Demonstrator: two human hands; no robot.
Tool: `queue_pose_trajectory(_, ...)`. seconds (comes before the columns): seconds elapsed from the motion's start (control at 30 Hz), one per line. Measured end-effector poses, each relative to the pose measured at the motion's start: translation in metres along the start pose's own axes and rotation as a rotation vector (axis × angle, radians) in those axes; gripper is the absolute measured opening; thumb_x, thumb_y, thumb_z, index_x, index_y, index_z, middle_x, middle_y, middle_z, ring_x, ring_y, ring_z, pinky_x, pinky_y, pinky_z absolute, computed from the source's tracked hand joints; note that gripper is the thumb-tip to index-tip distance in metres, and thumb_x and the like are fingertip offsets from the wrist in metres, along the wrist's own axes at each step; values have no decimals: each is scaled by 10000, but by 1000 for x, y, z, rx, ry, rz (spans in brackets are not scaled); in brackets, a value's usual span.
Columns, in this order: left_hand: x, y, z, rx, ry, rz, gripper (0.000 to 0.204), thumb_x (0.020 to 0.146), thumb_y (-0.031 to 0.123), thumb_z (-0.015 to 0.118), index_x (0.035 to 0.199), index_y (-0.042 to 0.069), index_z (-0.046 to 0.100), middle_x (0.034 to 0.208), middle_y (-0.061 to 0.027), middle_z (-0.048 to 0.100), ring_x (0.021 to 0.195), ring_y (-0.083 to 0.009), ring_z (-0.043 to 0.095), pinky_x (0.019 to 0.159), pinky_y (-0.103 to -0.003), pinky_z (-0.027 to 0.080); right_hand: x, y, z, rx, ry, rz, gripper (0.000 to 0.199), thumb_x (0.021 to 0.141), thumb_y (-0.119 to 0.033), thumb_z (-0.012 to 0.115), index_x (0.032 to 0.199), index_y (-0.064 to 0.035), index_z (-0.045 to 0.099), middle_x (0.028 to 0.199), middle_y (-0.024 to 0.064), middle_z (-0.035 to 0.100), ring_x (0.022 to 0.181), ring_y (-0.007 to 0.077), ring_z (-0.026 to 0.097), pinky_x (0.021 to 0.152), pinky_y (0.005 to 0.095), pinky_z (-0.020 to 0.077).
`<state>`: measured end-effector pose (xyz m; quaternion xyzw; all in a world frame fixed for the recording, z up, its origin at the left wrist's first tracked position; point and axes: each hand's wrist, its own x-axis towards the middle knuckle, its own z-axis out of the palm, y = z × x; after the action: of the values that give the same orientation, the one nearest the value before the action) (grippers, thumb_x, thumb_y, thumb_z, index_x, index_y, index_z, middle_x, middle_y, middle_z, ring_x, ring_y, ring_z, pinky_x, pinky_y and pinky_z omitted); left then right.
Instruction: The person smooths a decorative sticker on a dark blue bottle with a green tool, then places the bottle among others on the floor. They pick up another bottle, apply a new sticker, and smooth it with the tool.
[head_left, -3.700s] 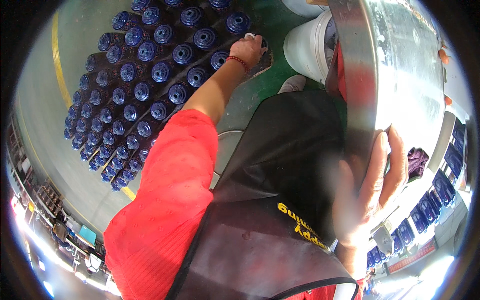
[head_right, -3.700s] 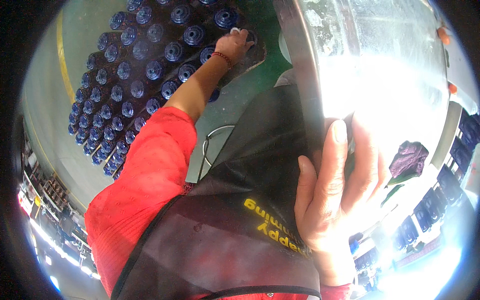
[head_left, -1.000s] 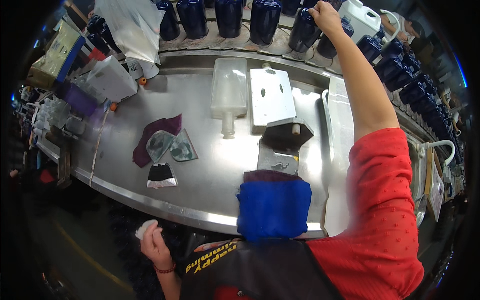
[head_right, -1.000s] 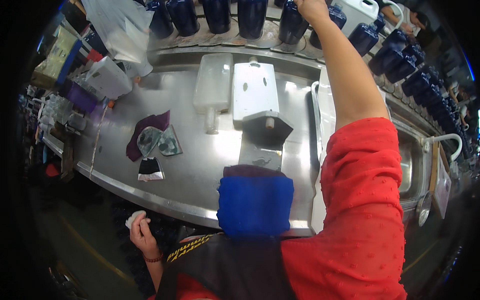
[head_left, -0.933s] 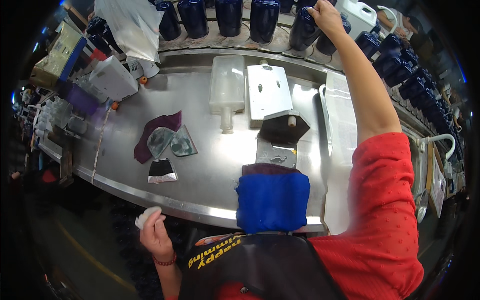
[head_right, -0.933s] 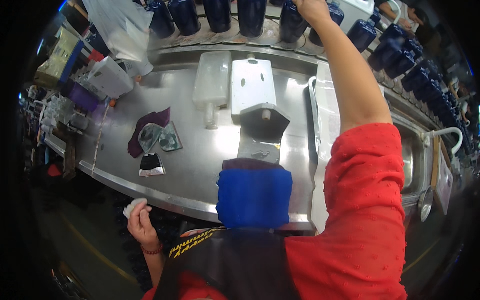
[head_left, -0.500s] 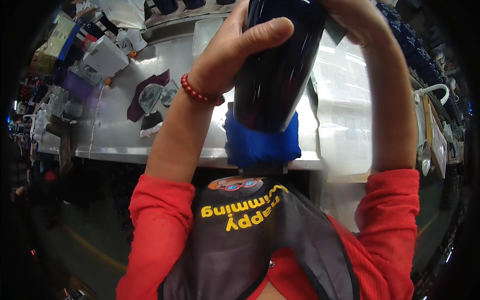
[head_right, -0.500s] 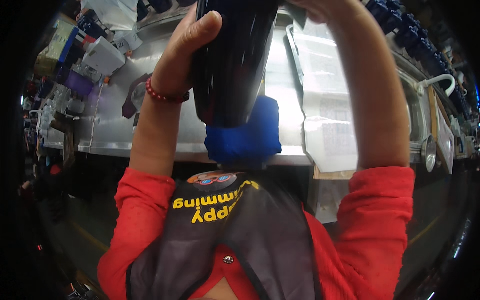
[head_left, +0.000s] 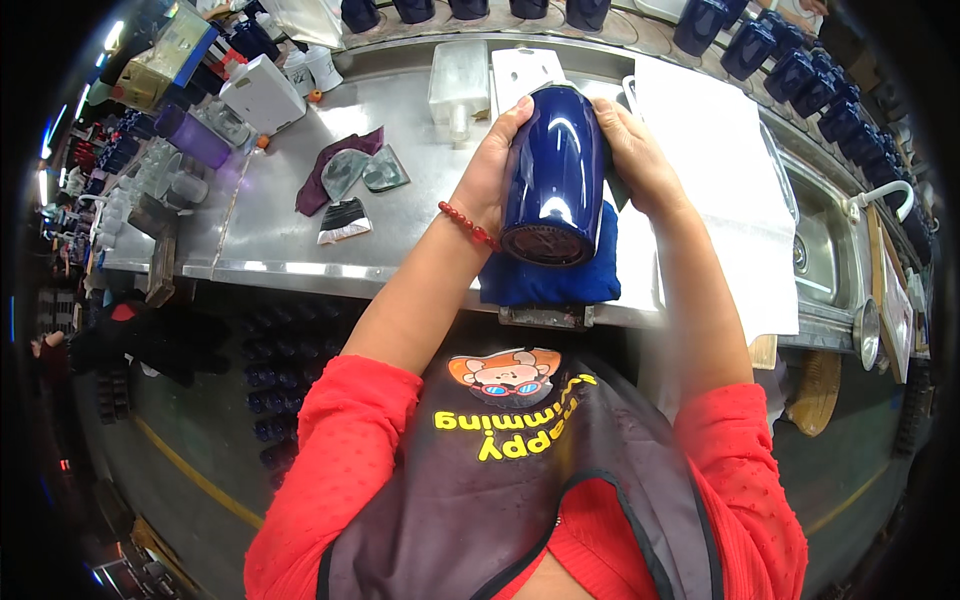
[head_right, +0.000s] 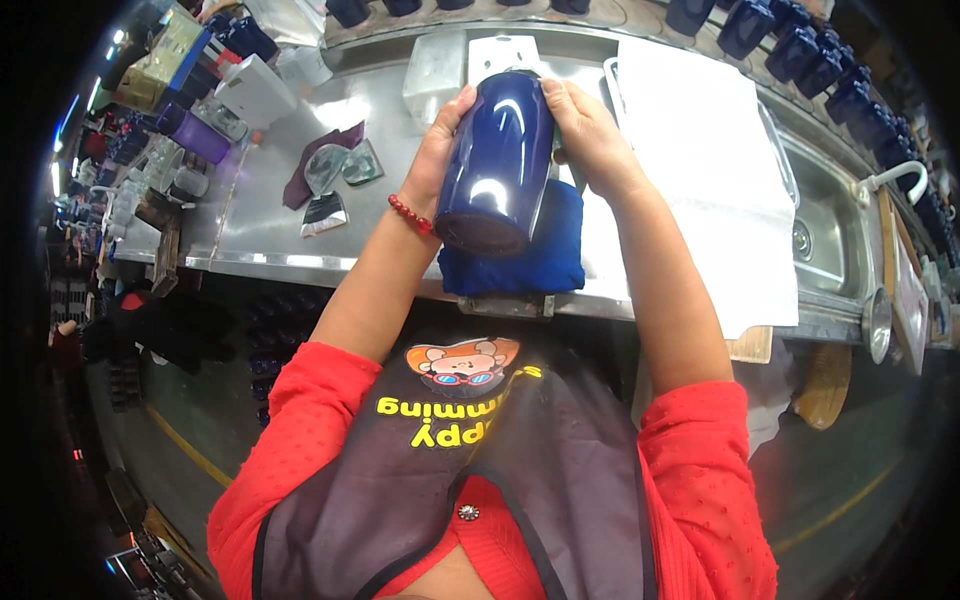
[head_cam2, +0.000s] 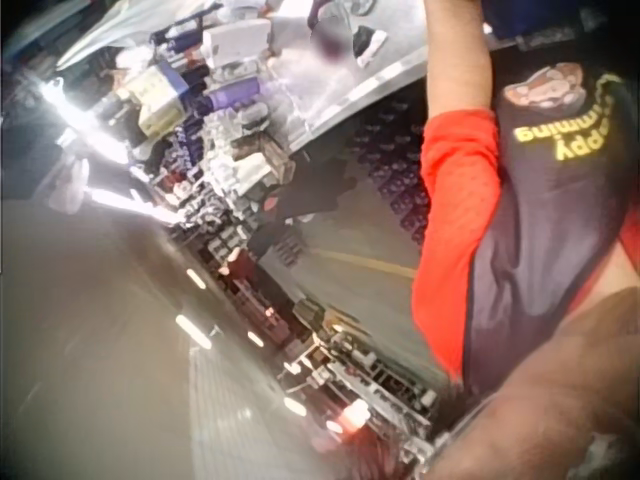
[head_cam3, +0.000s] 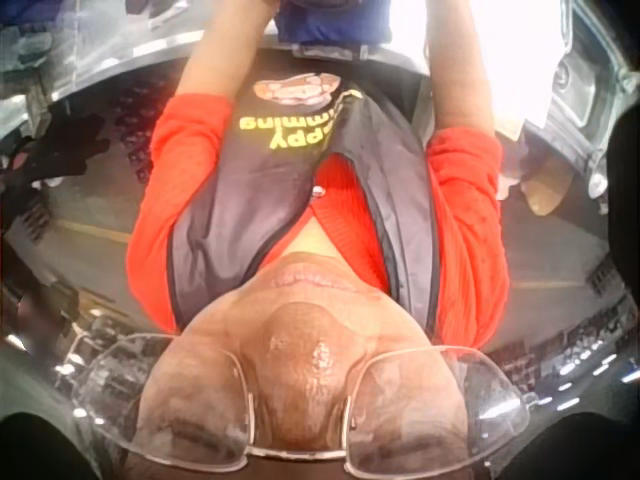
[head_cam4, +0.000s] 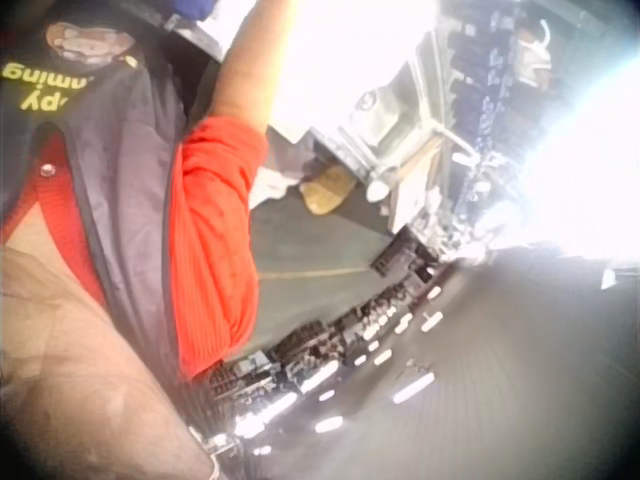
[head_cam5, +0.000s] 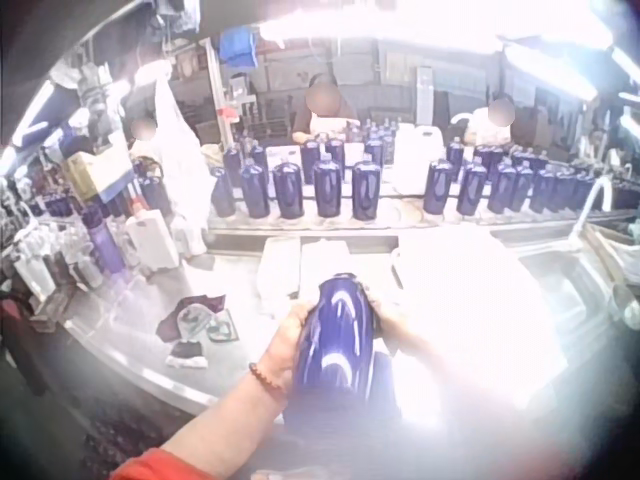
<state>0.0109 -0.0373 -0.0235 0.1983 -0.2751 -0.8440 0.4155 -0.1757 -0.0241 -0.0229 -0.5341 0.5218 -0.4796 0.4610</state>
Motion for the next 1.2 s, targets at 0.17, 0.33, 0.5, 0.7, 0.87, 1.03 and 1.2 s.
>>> queue_pose_trajectory(0.17, 1, -5, 4, 75, 45, 33, 418, 1013, 419, 586, 1222, 57, 580, 1031, -116, 719, 826, -203, 746, 702, -354, 655, -11, 17, -4, 50, -4, -75, 566, 1074, -505, 441, 1398, -56, 555, 1133, 76, 645, 938, 146, 602, 672, 279, 512)
queue_pose_trajectory(0.33, 12, -19, -8, 168, 5, 59, 427, 987, 369, 654, 1220, 25, 557, 1039, -116, 693, 807, -156, 712, 672, -288, 616, -61, 26, -9, -242, 108, -105, 690, 1061, -487, 488, 1536, 5, 395, 1414, 238, 566, 1221, 301, 609, 996, 382, 500)
queue_pose_trajectory(0.5, 5, -21, -13, 790, 300, 461, 772, 944, 417, 726, 1430, -60, 364, 1335, -214, 522, 1204, -274, 540, 1043, -385, 442, -121, 24, -7, -521, -126, -373, 947, 922, -569, 667, 1587, -11, 288, 1504, 256, 459, 1349, 360, 503, 1138, 424, 388)
queue_pose_trajectory(0.7, -79, -30, -17, 1816, -106, 672, 1043, 782, 394, 850, 1574, 15, 287, 1482, -298, 446, 1379, -465, 422, 1167, -523, 308, -129, 26, 16, -808, 83, -663, 755, 759, -129, 805, 1406, 85, 479, 1416, 316, 506, 1200, 458, 573, 1005, 483, 496)
queue_pose_trajectory(0.87, -90, -38, -41, 1801, 77, 492, 941, 902, 445, 727, 1577, -22, 266, 1517, -271, 444, 1484, -439, 302, 1208, -535, 228, -108, -6, -10, -777, -8, -757, 643, 760, -70, 793, 1369, -21, 593, 1456, 213, 533, 1259, 400, 553, 1040, 466, 480)
queue_pose_trajectory(1.03, -91, -43, -48, 1976, 126, 529, 1059, 879, 590, 682, 1580, -54, 218, 1611, -242, 315, 1514, -483, 189, 1190, -650, 132, -20, -18, -103, -1175, 214, -389, 307, 934, -89, 682, 1240, -78, 691, 1348, 143, 627, 1268, 330, 567, 1051, 400, 501)
queue_pose_trajectory(1.2, -95, -31, 0, 1894, 21, 739, 904, 819, 314, 829, 1517, -35, 372, 1521, -288, 402, 1453, -479, 300, 1165, -530, 304, -47, 9, -174, -1201, 107, -486, 171, 956, -82, 660, 1119, -56, 705, 1284, 107, 651, 1223, 298, 594, 1043, 393, 495)
